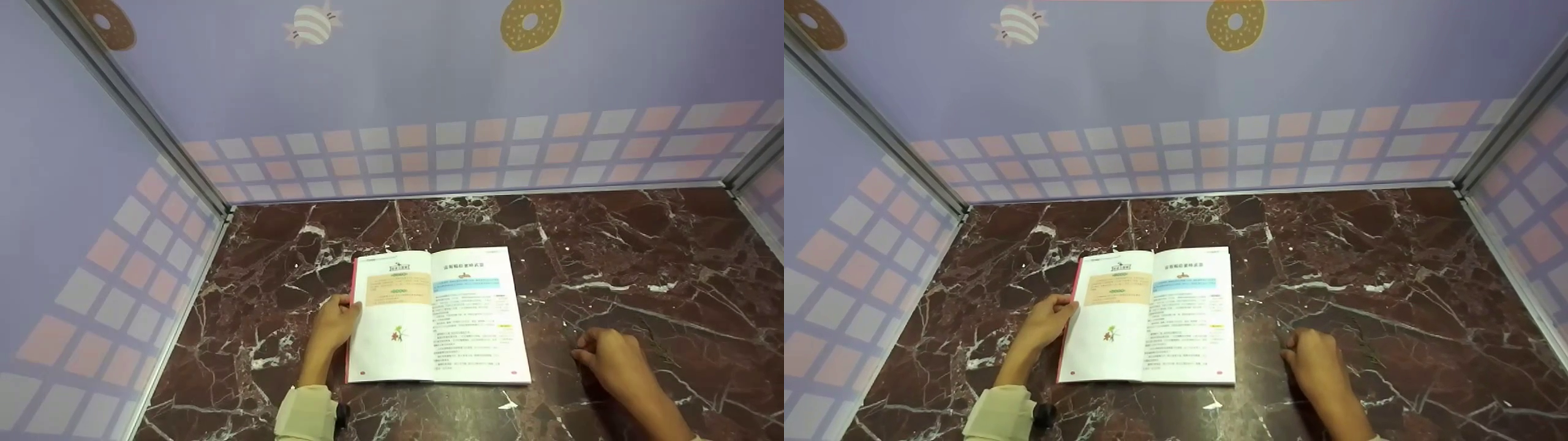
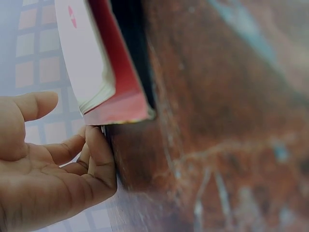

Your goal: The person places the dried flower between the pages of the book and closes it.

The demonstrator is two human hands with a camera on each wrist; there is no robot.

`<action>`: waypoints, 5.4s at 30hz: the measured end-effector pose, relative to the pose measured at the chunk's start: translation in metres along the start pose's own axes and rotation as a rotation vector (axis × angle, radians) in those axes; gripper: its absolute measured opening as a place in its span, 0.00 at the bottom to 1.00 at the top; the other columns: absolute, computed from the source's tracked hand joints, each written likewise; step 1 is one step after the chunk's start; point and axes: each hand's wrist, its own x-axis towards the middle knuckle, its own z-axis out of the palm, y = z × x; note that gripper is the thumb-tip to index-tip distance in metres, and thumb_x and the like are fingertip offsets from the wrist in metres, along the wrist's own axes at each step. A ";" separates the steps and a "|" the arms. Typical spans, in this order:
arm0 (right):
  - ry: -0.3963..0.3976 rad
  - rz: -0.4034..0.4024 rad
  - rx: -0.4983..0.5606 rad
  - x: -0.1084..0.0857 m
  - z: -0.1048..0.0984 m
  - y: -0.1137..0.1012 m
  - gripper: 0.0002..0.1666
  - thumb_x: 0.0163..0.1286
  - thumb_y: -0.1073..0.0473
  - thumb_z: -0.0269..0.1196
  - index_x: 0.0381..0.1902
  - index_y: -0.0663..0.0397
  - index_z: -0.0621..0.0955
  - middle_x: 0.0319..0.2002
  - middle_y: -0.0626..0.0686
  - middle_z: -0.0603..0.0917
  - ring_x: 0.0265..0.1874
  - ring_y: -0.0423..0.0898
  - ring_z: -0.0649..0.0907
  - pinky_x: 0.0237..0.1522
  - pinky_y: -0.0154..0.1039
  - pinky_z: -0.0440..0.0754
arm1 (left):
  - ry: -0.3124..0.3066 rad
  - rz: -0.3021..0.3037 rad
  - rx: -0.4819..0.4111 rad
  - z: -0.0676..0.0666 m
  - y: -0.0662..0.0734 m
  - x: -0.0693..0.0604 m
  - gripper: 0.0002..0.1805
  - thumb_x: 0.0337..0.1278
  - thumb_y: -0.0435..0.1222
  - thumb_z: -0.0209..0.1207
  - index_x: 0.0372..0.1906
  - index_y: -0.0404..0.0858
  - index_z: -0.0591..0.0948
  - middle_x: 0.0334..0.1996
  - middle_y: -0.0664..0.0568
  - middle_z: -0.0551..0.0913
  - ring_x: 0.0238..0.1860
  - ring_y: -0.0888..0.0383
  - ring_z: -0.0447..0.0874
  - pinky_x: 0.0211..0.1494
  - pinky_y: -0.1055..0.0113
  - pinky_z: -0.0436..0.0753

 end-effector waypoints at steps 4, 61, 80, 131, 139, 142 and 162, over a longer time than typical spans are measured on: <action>0.002 -0.003 0.001 0.000 0.000 0.000 0.08 0.56 0.63 0.73 0.25 0.53 0.82 0.25 0.52 0.86 0.27 0.57 0.84 0.34 0.58 0.79 | 0.005 -0.002 -0.007 0.001 0.000 0.000 0.18 0.63 0.36 0.57 0.50 0.26 0.79 0.33 0.41 0.83 0.35 0.50 0.81 0.41 0.58 0.79; 0.050 -0.072 0.011 0.011 -0.012 -0.018 0.05 0.59 0.65 0.71 0.27 0.56 0.84 0.26 0.54 0.87 0.26 0.57 0.85 0.36 0.61 0.80 | 0.005 -0.011 0.023 0.001 -0.002 0.000 0.18 0.63 0.37 0.58 0.51 0.27 0.80 0.34 0.42 0.84 0.36 0.49 0.81 0.43 0.57 0.79; 0.068 -0.061 0.022 0.014 -0.017 -0.025 0.05 0.59 0.64 0.71 0.28 0.55 0.84 0.26 0.52 0.87 0.24 0.53 0.83 0.33 0.56 0.79 | 0.001 0.008 0.017 0.001 -0.002 0.001 0.19 0.62 0.36 0.58 0.51 0.25 0.79 0.33 0.40 0.83 0.34 0.49 0.81 0.42 0.57 0.79; 0.095 -0.127 0.082 0.041 -0.007 -0.084 0.05 0.58 0.66 0.72 0.27 0.55 0.84 0.25 0.51 0.86 0.22 0.46 0.78 0.28 0.44 0.74 | 0.018 0.004 0.025 0.002 -0.001 0.000 0.18 0.62 0.36 0.58 0.51 0.26 0.79 0.32 0.41 0.83 0.34 0.48 0.81 0.42 0.57 0.79; 0.097 -0.128 0.097 0.045 -0.004 -0.096 0.04 0.58 0.66 0.71 0.28 0.56 0.85 0.25 0.50 0.86 0.22 0.45 0.78 0.27 0.42 0.74 | 0.015 0.008 0.015 0.002 -0.002 0.000 0.19 0.61 0.36 0.58 0.52 0.26 0.79 0.32 0.40 0.83 0.34 0.48 0.81 0.42 0.57 0.80; 0.089 -0.132 0.109 0.045 -0.003 -0.098 0.04 0.58 0.66 0.71 0.28 0.57 0.85 0.25 0.50 0.86 0.22 0.45 0.78 0.28 0.42 0.75 | 0.012 0.013 0.006 0.002 -0.002 0.000 0.19 0.61 0.35 0.58 0.52 0.25 0.79 0.32 0.40 0.83 0.33 0.48 0.81 0.41 0.57 0.80; -0.039 -0.039 0.245 0.050 0.005 -0.105 0.02 0.59 0.63 0.71 0.30 0.54 0.87 0.27 0.50 0.87 0.25 0.44 0.80 0.28 0.40 0.76 | 0.020 0.025 0.015 0.002 -0.002 0.001 0.17 0.61 0.35 0.58 0.49 0.26 0.79 0.31 0.41 0.82 0.33 0.49 0.80 0.41 0.58 0.79</action>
